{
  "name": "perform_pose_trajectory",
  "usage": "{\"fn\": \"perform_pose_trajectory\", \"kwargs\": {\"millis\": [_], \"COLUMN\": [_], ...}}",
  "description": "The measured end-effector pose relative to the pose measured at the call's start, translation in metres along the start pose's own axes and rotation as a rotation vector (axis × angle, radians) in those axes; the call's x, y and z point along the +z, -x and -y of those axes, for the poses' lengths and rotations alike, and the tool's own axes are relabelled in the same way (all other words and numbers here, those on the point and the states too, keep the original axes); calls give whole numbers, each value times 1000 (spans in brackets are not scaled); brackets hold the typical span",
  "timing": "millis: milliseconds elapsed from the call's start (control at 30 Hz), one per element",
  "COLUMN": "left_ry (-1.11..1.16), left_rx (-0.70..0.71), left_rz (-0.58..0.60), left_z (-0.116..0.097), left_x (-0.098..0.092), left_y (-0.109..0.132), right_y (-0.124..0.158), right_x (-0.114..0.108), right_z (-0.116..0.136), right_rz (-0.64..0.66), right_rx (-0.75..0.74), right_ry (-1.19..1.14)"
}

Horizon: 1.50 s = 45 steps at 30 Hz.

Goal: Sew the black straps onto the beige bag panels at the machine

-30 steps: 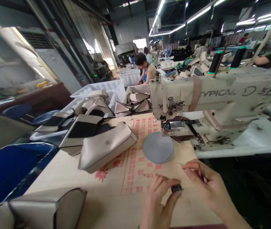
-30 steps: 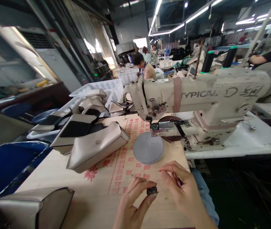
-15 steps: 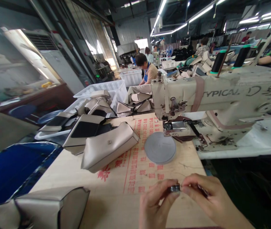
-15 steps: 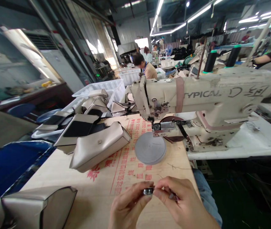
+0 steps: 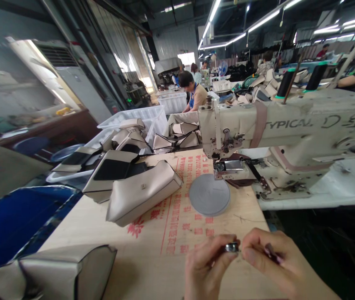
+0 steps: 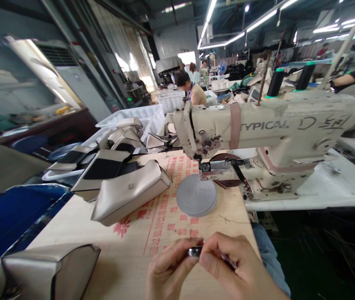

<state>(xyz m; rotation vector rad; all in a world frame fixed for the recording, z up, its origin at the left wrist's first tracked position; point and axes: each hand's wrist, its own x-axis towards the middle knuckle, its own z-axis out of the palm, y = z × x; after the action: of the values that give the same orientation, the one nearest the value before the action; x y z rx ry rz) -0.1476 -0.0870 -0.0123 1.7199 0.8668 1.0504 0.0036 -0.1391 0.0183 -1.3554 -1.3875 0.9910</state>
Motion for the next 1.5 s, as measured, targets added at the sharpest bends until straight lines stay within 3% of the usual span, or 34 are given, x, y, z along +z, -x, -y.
{"fn": "perform_pose_trajectory", "kwargs": {"millis": [100,233,300,433,533,633,700,833,933,1033,1200,1300,1500], "left_ry": [-2,71,113,201,267,243,188,87,68,-7,47,43,-47], "left_rx": [31,-54,-128,-307,-447,-513,-506,-446,-382,-275,-216,-224,-210], "left_rz": [-64,-96,-93,-100,-147,-184,-200,-253,-288,-203,-40,20,246], "left_z": [0,3,8,21,32,54,73,113,133,140,125,104,67], "left_x": [1,1,1,0,-4,-12,-17,-28,-33,-32,-23,-24,-38], "left_y": [-2,-3,-3,-6,-12,-16,-16,-13,-14,-18,-31,-44,-73], "right_y": [-4,-6,-3,-1,-10,-21,-25,-30,-38,-52,-84,-97,-114], "right_x": [4,14,26,51,54,48,49,58,57,51,46,40,15], "right_z": [7,-7,-21,-39,-41,-53,-78,-152,-178,-154,-91,-76,-58], "right_rz": [-16,-264,-319,-306,-178,117,217,23,-25,-57,116,115,215], "right_rx": [-16,24,-22,-288,-424,-256,-73,232,189,81,-7,4,-31], "right_ry": [30,105,192,369,331,108,82,296,280,236,215,257,316]}}
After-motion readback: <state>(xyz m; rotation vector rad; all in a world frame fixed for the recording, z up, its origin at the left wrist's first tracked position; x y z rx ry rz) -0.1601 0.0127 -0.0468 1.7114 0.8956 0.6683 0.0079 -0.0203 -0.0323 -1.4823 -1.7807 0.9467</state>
